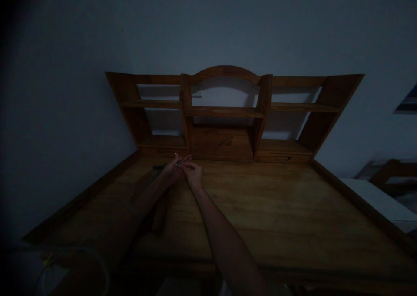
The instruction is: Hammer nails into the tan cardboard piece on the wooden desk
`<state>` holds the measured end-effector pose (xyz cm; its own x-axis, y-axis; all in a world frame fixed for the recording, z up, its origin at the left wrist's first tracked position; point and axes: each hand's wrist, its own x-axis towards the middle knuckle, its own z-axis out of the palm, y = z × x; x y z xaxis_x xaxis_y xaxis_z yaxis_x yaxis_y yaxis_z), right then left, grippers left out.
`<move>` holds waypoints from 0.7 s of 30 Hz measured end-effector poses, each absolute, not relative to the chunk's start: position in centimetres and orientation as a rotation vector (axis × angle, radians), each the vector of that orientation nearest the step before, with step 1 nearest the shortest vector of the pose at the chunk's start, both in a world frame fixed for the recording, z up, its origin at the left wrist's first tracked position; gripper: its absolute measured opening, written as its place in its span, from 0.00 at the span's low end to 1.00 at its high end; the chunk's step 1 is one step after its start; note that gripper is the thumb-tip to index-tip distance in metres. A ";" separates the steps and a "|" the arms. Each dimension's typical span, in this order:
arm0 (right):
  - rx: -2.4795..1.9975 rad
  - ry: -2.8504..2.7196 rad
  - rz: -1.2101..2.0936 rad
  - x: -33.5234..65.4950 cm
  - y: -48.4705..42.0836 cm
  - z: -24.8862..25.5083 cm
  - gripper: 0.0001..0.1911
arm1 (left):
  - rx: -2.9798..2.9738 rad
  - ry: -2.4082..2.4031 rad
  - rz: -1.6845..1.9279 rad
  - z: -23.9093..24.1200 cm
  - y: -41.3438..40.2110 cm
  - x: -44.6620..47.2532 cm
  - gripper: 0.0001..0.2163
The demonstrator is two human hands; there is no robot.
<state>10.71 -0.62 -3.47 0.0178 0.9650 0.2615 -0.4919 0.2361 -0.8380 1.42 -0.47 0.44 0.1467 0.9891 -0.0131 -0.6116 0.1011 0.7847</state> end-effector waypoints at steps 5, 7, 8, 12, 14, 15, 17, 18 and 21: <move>-0.597 -0.863 1.312 10.9 0.1 -3.7 0.11 | 0.859 0.671 1.336 -0.3 -0.1 1.6 0.16; -0.596 -0.811 1.323 11.3 0.4 -3.8 0.11 | 0.884 0.710 1.341 -0.4 -0.1 1.7 0.16; -0.596 -0.784 1.329 11.5 0.6 -3.8 0.11 | 0.882 0.722 1.337 -0.3 -0.1 1.7 0.16; -0.589 -0.706 1.348 12.8 1.4 -4.0 0.09 | 0.908 0.732 1.353 -0.2 -0.4 1.6 0.16; -0.584 -0.695 1.366 13.2 1.6 -4.0 0.09 | 0.965 0.748 1.398 -0.2 -0.6 1.4 0.16; -0.580 -0.696 1.378 13.4 1.6 -4.0 0.09 | 0.997 0.766 1.425 -0.3 -0.7 1.3 0.17; -0.571 -0.706 1.401 13.5 1.4 -3.8 0.08 | 1.059 0.819 1.472 -0.3 -0.8 1.0 0.19; -0.565 -0.712 1.411 13.4 1.3 -3.7 0.08 | 1.085 0.847 1.497 -0.4 -0.9 1.0 0.20; -0.556 -0.730 1.428 13.3 0.8 -3.3 0.08 | 1.128 0.925 1.562 -0.4 -0.7 0.8 0.21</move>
<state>13.33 0.83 -3.32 -0.0055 0.9931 0.1168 -0.6758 0.0824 -0.7324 0.77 -0.71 -0.44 -0.1086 0.9677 0.2274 -0.2658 -0.2487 0.9314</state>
